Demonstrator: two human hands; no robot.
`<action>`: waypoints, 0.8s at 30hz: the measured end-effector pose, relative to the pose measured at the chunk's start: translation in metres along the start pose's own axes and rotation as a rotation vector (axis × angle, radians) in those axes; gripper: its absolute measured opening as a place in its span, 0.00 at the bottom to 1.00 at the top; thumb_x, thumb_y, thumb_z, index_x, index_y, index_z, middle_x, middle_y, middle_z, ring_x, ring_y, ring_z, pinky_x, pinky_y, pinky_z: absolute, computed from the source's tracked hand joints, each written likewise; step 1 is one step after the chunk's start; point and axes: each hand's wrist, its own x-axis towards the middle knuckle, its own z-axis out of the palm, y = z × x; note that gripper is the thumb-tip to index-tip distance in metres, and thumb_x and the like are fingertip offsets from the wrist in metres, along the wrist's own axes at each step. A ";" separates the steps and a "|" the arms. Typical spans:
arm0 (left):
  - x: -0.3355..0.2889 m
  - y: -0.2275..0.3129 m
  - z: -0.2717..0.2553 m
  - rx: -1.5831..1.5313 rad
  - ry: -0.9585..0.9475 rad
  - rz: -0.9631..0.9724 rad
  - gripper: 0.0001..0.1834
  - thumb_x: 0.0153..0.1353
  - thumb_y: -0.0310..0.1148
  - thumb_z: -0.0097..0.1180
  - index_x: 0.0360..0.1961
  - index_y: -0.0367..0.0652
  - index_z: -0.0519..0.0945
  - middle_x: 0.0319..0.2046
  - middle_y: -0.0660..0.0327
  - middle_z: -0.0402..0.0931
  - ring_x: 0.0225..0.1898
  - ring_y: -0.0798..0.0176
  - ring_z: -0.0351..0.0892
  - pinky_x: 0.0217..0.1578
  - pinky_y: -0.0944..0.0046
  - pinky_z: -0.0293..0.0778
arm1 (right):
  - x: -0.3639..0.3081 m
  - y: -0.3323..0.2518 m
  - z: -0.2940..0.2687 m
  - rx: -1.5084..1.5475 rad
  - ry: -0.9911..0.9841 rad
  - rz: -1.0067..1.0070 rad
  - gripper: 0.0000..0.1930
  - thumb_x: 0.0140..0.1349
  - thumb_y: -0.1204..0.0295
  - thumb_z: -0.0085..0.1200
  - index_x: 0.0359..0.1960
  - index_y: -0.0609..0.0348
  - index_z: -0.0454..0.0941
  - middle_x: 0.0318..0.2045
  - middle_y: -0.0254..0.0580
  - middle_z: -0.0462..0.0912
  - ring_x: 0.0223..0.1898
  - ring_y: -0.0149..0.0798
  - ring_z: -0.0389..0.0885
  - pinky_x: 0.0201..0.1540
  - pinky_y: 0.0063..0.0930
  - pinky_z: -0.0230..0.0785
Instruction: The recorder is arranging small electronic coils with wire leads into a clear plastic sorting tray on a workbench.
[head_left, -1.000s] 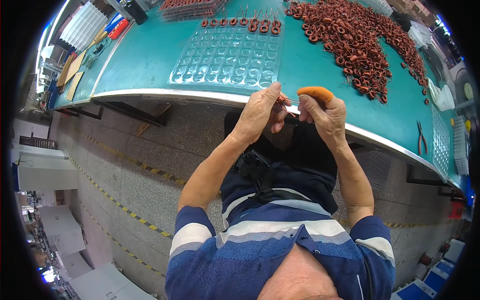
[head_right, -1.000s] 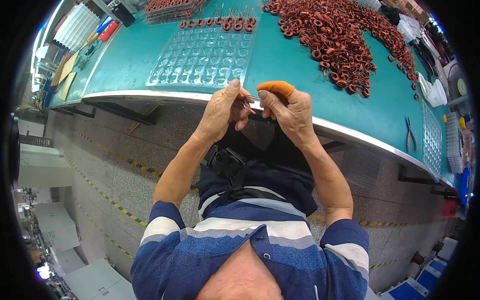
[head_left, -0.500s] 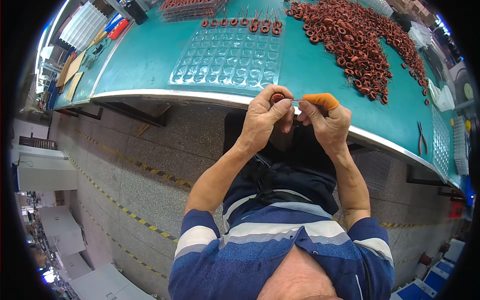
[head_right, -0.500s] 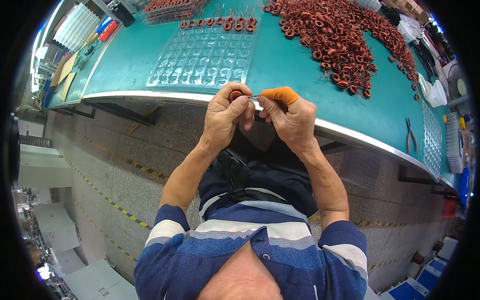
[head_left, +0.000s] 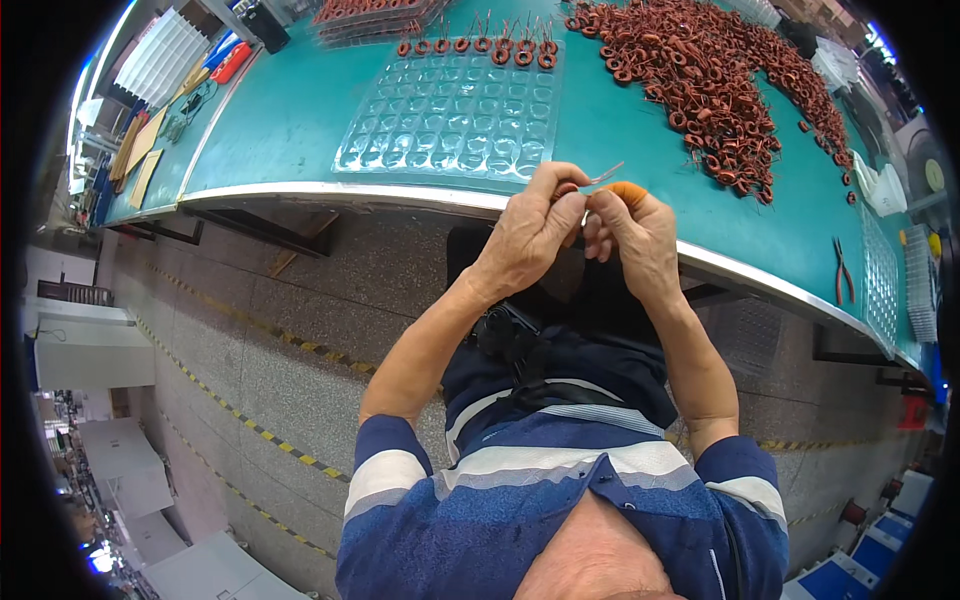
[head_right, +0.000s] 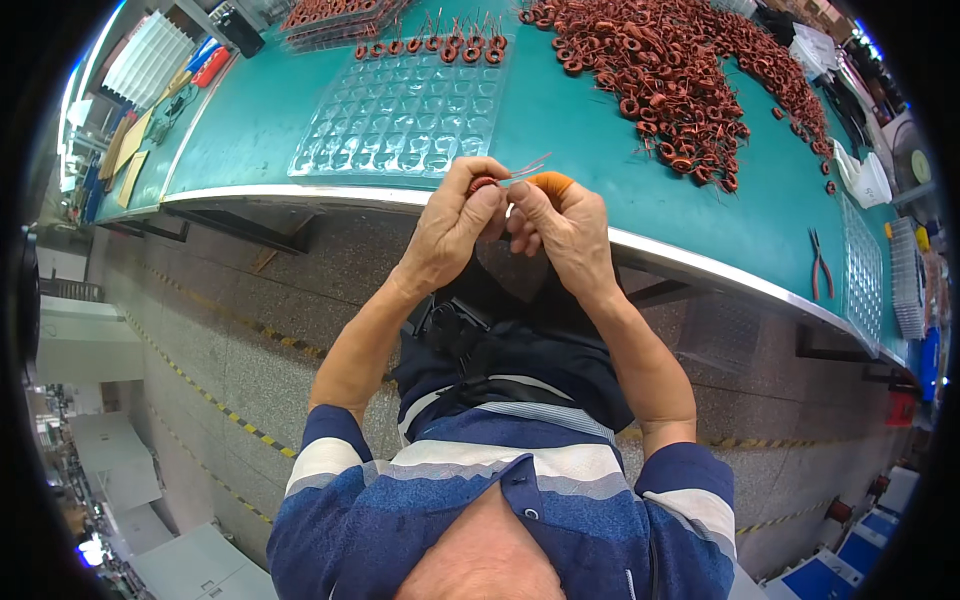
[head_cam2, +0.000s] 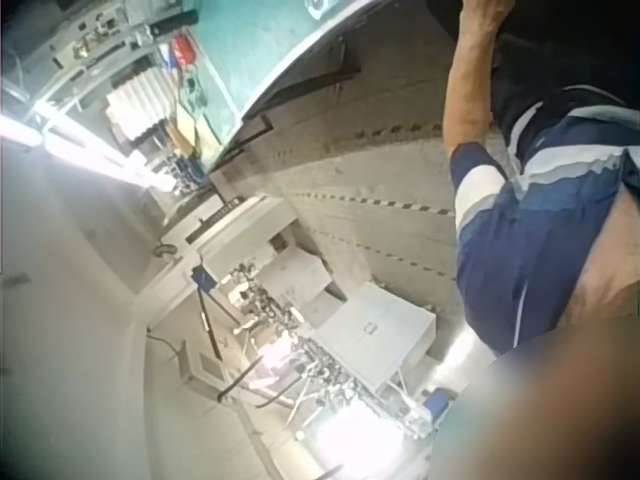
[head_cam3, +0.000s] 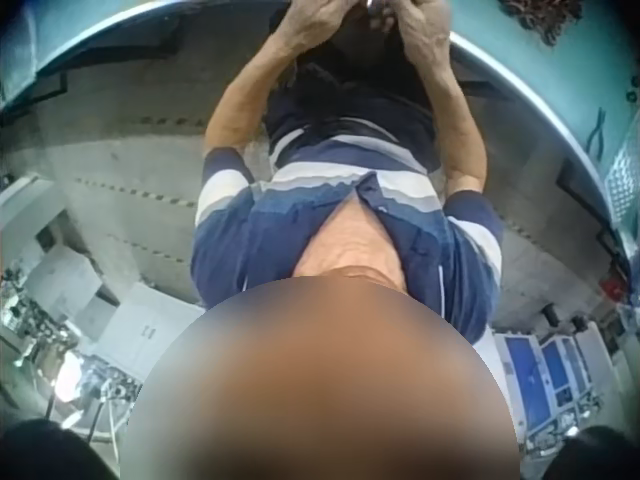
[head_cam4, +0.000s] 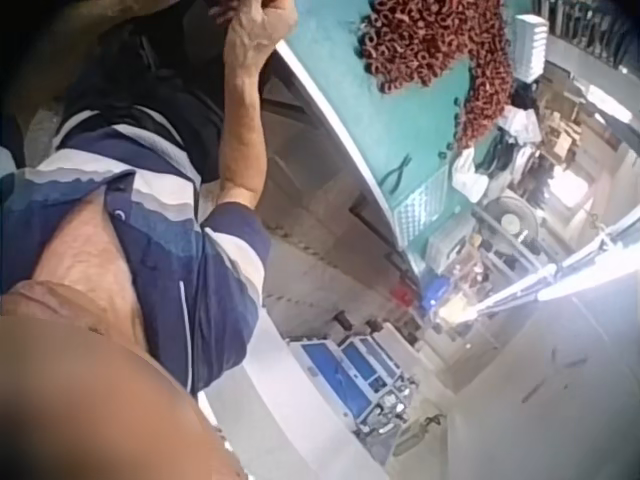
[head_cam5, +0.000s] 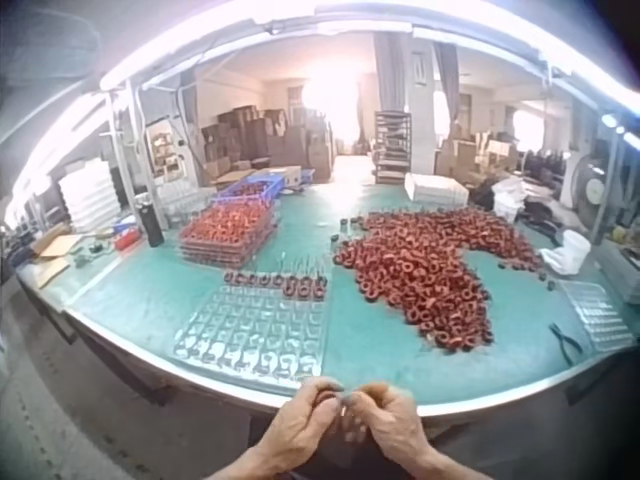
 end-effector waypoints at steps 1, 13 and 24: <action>-0.001 0.008 -0.001 0.087 -0.039 -0.019 0.13 0.71 0.34 0.45 0.52 0.39 0.66 0.26 0.65 0.67 0.28 0.73 0.66 0.30 0.71 0.65 | 0.002 -0.001 -0.001 0.001 0.000 0.001 0.14 0.68 0.63 0.53 0.38 0.64 0.78 0.21 0.35 0.79 0.18 0.26 0.76 0.19 0.14 0.64; 0.006 0.052 -0.036 0.603 -0.413 -0.092 0.19 0.61 0.34 0.61 0.49 0.39 0.70 0.31 0.56 0.76 0.34 0.58 0.77 0.37 0.61 0.72 | 0.004 -0.004 -0.008 0.173 -0.222 0.207 0.13 0.62 0.63 0.60 0.33 0.61 0.79 0.21 0.34 0.79 0.19 0.24 0.76 0.20 0.14 0.64; -0.003 0.024 -0.013 0.257 -0.126 -0.046 0.19 0.61 0.36 0.61 0.45 0.37 0.67 0.28 0.56 0.76 0.28 0.63 0.78 0.28 0.63 0.73 | -0.007 -0.014 0.010 -0.033 0.041 -0.240 0.07 0.61 0.72 0.60 0.30 0.64 0.78 0.19 0.31 0.78 0.19 0.20 0.72 0.21 0.14 0.63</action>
